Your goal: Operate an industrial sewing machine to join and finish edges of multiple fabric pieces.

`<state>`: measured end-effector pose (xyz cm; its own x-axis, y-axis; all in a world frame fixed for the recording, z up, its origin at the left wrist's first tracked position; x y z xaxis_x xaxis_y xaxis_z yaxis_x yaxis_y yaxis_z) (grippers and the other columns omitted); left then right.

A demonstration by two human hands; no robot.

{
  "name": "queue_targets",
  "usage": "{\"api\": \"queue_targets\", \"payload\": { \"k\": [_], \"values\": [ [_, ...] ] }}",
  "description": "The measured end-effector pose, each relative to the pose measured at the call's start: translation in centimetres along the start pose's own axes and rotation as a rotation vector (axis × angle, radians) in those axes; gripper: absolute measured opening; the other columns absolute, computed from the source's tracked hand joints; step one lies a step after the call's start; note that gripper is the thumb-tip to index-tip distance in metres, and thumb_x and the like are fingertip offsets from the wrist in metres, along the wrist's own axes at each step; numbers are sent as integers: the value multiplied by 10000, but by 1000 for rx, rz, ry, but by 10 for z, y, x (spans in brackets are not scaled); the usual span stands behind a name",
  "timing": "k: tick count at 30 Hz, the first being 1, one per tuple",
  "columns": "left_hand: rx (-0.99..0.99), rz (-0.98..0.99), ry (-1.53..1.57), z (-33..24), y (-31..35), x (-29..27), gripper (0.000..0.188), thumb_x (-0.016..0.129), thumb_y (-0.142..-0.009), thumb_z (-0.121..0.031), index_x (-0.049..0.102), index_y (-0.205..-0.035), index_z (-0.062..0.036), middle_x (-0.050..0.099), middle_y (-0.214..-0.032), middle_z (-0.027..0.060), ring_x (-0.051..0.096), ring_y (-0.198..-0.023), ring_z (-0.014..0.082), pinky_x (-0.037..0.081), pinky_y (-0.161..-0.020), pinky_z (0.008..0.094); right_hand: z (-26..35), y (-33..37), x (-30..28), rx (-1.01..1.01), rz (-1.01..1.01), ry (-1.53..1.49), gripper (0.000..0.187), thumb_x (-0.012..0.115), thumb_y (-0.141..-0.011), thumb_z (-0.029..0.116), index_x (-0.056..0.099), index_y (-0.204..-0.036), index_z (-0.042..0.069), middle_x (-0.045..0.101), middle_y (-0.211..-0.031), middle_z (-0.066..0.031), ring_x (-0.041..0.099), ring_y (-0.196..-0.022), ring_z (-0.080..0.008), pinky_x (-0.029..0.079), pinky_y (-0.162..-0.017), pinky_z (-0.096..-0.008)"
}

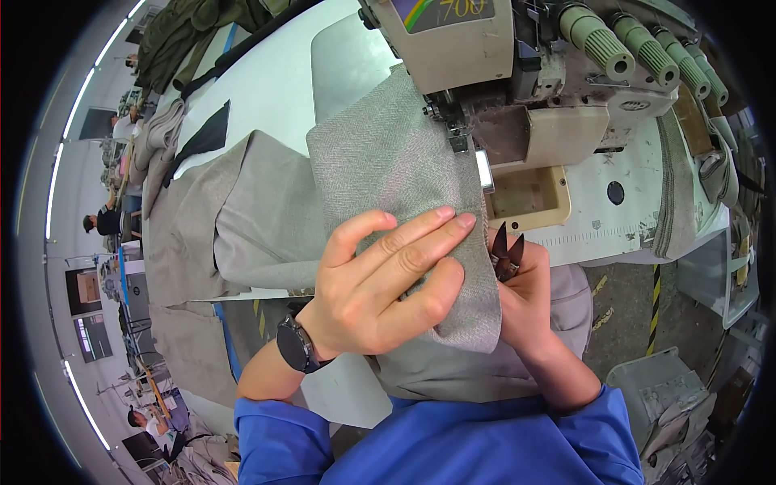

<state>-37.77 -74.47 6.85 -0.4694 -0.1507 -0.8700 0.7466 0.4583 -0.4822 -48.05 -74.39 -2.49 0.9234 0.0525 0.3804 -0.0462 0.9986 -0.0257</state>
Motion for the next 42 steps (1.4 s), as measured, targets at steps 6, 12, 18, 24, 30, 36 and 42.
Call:
{"api": "queue_targets", "payload": {
  "k": [6, 12, 18, 24, 30, 36, 42],
  "values": [
    [36, 14, -56, 9, -5, 2, 92, 547, -838, -44, 485, -900, -69, 675, -1050, 149, 665, -971, 257, 359, -879, 344, -2, -10, -1, -21, -2, -30, 73, 596, -867, 26, 618, -903, -34, 552, -684, 37, 434, -629, -14, 376, -551, -186],
    [119, 7, -146, 24, -13, 2, 90, 576, -823, -92, 505, -876, -79, 677, -1050, 136, 663, -967, 248, 363, -880, 352, -6, -17, -5, -1, -25, -39, 62, 606, -851, 13, 617, -892, -33, 552, -693, 45, 443, -635, -12, 378, -550, -184],
    [184, -26, -223, 5, 2, 6, 155, 621, -765, -120, 634, -914, -81, 682, -1000, 73, 653, -858, 199, 416, -791, 306, -7, -5, -10, 57, 15, -86, 86, 610, -837, -1, 611, -914, -38, 583, -723, 38, 461, -655, -3, 382, -552, -177],
    [204, 156, -234, -25, 31, 14, 269, 632, -679, -111, 695, -939, -87, 660, -957, 48, 624, -829, 189, 432, -731, 277, -9, 21, -22, 127, 57, -60, 205, 621, -791, -47, 612, -995, -58, 645, -843, -20, 550, -755, -40, 433, -646, -181],
    [283, -50, -270, -26, 22, 10, 330, 609, -608, -101, 693, -925, -65, 619, -929, 58, 604, -792, 212, 441, -717, 284, -6, 33, -28, 152, -4, -9, 324, 619, -790, -70, 557, -1108, -94, 657, -864, -54, 554, -743, -42, 425, -633, -168],
    [64, -46, -77, -17, 11, 8, 269, 643, -616, -25, 654, -883, -43, 571, -786, 70, 581, -710, 194, 448, -584, 287, 0, 39, -26, 137, 18, 17, 455, 635, -782, -74, 498, -1215, -98, 650, -855, -52, 530, -693, -19, 407, -600, -158],
    [-346, -78, 332, 23, -6, 4, 312, 683, -619, -12, 627, -926, -17, 535, -739, 95, 565, -654, 254, 457, -555, 327, 9, 27, -26, 90, 66, 105, 507, 667, -764, -57, 489, -1238, -74, 604, -793, -10, 470, -630, -5, 371, -558, -161]
  ]
}}
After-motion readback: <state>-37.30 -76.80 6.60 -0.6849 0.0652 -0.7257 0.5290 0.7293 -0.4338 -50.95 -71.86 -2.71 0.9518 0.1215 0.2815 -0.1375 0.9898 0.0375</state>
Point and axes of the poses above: each hand's wrist, its own y-axis away from the middle knuckle, its own x-axis out of the palm, z = x × y, the point moved 7 cm from there along -y, towards the middle knuckle
